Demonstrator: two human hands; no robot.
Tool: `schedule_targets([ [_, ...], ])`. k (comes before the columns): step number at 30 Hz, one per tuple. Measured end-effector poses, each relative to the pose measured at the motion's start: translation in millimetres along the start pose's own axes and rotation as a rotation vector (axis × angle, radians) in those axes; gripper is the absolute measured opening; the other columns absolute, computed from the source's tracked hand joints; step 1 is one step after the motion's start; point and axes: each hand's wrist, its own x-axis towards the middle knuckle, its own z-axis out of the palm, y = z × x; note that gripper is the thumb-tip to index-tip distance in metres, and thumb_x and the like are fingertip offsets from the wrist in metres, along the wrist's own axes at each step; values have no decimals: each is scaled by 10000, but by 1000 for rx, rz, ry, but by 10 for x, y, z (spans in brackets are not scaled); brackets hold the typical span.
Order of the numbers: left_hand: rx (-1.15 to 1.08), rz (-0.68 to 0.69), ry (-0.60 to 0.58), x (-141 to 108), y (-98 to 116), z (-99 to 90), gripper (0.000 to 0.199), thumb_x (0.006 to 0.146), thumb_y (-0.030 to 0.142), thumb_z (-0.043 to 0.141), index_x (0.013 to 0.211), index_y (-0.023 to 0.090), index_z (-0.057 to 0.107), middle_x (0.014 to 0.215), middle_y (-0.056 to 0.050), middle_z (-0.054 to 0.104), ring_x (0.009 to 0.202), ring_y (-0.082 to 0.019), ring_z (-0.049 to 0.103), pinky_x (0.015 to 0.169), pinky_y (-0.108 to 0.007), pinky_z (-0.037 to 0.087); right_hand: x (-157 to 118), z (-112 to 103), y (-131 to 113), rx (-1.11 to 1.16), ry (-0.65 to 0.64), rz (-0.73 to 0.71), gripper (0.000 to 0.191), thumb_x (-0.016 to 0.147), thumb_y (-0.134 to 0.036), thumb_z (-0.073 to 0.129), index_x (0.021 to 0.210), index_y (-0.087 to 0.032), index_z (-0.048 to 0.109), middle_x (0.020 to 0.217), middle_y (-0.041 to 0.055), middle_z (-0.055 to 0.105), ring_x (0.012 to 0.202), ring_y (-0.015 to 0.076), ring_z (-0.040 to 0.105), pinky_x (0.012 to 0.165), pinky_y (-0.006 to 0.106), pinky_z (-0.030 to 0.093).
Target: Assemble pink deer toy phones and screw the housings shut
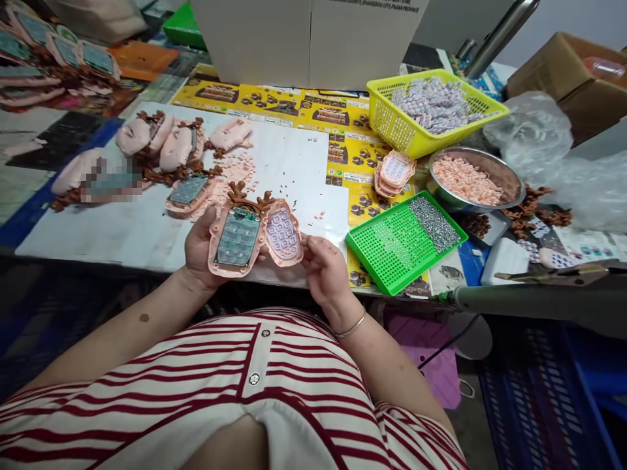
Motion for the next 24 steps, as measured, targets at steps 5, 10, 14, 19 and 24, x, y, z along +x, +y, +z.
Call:
schedule_targets([
  [5,-25,-27,81,-88,40,156,612,966,608,428,1326,159,637,1068,-149,781,1131,-452,710,792,-607,632,-32,9,59,167,-125,256,322,970,-486,536,1073,-240,716,1047,32,800,931,174,738,856,341,613],
  [10,-18,-73,167,-110,85,275,608,999,568,401,1404,156,591,1158,-159,760,1171,-465,686,765,-602,638,-92,23,78,129,-274,372,551,1045,-569,271,1242,-230,657,1105,86,788,954,192,757,809,361,627],
  [14,-6,-53,198,-136,97,341,586,1022,517,366,1428,148,572,1149,-155,766,1179,-446,688,788,-590,639,-87,-5,101,149,-270,328,476,1035,-552,361,1249,-237,646,1061,72,796,921,183,760,762,306,622],
  [19,23,-82,146,-192,135,408,579,1060,423,233,1315,85,629,1058,-147,788,1125,-408,719,765,-523,644,-85,-17,76,194,-310,354,772,988,-721,137,1286,-218,642,1151,123,775,988,210,758,781,343,621],
  [24,85,-140,170,-220,157,429,641,1061,452,184,1101,67,695,950,-173,787,980,-399,765,661,-475,641,-98,-70,77,187,-324,389,555,1043,-572,271,1287,-241,644,1184,98,765,994,200,754,840,373,614],
])
